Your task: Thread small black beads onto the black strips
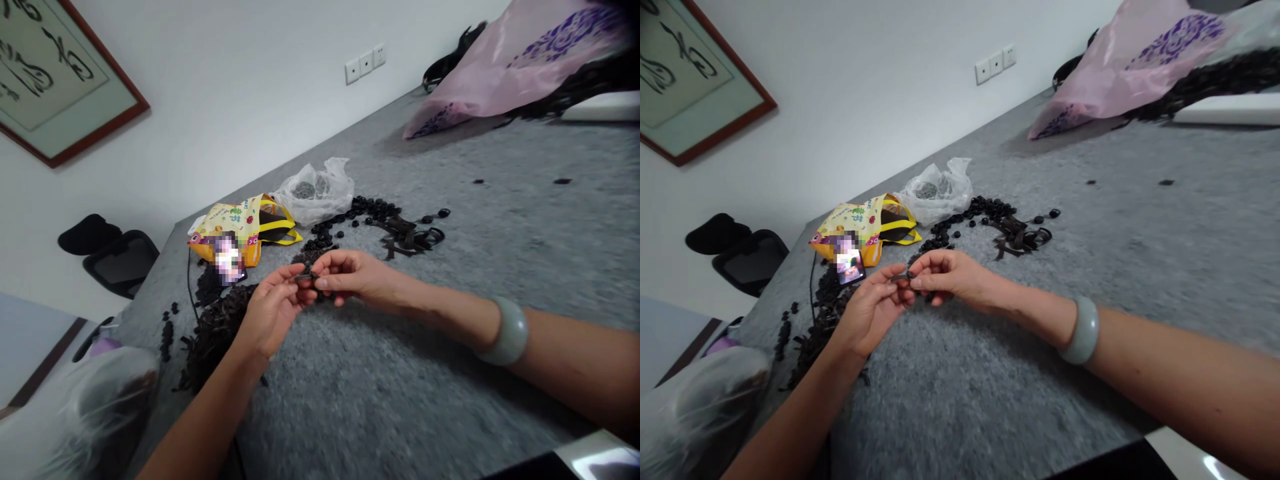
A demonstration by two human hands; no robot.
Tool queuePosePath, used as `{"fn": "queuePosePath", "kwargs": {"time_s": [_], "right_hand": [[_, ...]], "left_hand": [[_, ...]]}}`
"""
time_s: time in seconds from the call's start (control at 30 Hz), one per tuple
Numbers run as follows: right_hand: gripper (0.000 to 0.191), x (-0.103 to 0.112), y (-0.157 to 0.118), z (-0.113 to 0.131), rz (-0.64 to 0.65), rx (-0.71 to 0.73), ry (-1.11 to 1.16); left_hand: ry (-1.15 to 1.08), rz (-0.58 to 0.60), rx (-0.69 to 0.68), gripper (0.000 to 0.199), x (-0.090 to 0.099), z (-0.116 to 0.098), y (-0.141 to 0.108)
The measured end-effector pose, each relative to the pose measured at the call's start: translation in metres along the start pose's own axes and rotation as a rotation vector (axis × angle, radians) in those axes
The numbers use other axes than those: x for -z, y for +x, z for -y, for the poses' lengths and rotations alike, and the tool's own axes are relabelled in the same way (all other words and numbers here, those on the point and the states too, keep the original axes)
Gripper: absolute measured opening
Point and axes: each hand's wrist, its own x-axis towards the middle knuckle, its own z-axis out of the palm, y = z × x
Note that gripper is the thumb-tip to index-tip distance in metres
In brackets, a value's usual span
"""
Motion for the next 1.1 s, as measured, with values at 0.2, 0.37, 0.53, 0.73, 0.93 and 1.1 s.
{"fn": "queuePosePath", "kwargs": {"time_s": [0.2,0.37,0.53,0.73,0.93,1.1], "right_hand": [[0.031,0.002,0.001,-0.007,0.023,-0.088,0.132],[0.027,0.001,0.002,-0.007,0.124,-0.2,0.303],[0.025,0.0,0.003,-0.009,0.172,-0.231,0.373],[0.026,-0.003,0.002,-0.016,0.149,-0.235,0.381],[0.027,-0.006,0.002,-0.017,0.15,-0.225,0.333],[0.026,-0.006,0.002,-0.018,0.167,-0.213,0.297]], "left_hand": [[-0.04,0.062,-0.011,0.021,0.002,0.008,0.003],[-0.073,0.102,0.046,0.026,0.001,0.004,0.001],[-0.002,0.091,0.153,0.023,0.002,-0.005,0.0],[0.074,0.023,0.28,0.017,0.002,-0.01,-0.001],[0.089,0.016,0.254,0.018,-0.002,-0.009,-0.004],[0.105,0.038,0.248,0.021,-0.003,-0.01,-0.004]]}}
